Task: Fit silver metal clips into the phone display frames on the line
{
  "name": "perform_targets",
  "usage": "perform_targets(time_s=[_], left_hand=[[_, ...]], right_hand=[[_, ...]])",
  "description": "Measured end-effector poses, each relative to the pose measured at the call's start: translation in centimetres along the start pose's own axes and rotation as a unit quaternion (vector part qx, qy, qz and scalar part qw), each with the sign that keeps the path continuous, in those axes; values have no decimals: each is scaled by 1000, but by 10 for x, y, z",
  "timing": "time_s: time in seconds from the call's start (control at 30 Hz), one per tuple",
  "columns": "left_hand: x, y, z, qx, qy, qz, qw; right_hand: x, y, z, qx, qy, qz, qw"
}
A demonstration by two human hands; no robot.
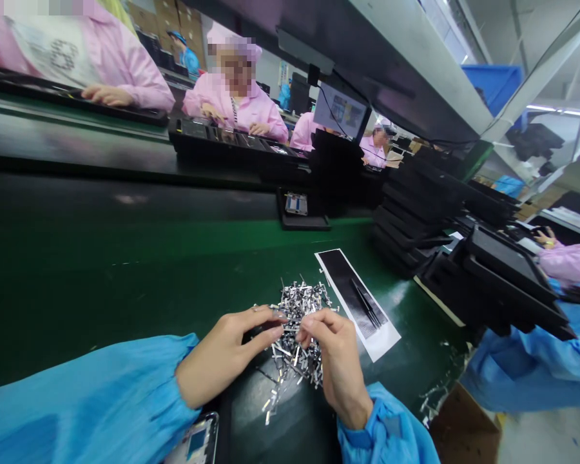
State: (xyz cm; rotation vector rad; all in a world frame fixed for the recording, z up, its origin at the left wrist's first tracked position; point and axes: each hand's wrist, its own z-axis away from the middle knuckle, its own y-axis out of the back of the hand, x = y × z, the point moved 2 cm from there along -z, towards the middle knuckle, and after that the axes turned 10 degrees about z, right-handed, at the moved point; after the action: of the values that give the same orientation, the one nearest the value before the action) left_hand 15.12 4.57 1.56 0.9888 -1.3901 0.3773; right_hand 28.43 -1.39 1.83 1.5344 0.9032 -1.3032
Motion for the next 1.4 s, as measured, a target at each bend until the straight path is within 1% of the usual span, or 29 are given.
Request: perform_targets(time_s=[0.13, 0.23, 0.4, 0.57, 0.67, 0.8, 0.9, 1.03, 1.2, 1.4], left_hand=[[2, 8, -3, 25, 11, 107, 994], [3, 12, -5, 38, 23, 164, 985], [5, 14, -5, 43, 36, 241, 969], [5, 12, -4, 35, 39, 271, 961], [4, 12, -4, 47, 30, 272, 961], [4, 13, -4, 55, 17, 264, 963], [5, 13, -2, 40, 13, 228, 973], [7, 6, 3, 8, 14, 156, 988], [9, 0, 6, -1, 5, 102, 995], [8, 2, 6, 5, 4, 75, 997]], right_hand=[[3, -8, 1, -43, -52, -81, 994], [4, -10, 1, -61, -71, -115, 989], [4, -10, 1, -65, -75, -144, 985], [4, -10, 2, -53, -61, -156, 985], [4, -15, 4, -60, -53, -140, 987], [3, -21, 6, -73, -37, -94, 992], [2, -19, 6, -49, -12, -57, 997], [1, -13, 5, -15, 7, -28, 999], [3, -12, 4, -15, 6, -12, 1000], [3, -11, 5, -17, -5, -16, 1000]])
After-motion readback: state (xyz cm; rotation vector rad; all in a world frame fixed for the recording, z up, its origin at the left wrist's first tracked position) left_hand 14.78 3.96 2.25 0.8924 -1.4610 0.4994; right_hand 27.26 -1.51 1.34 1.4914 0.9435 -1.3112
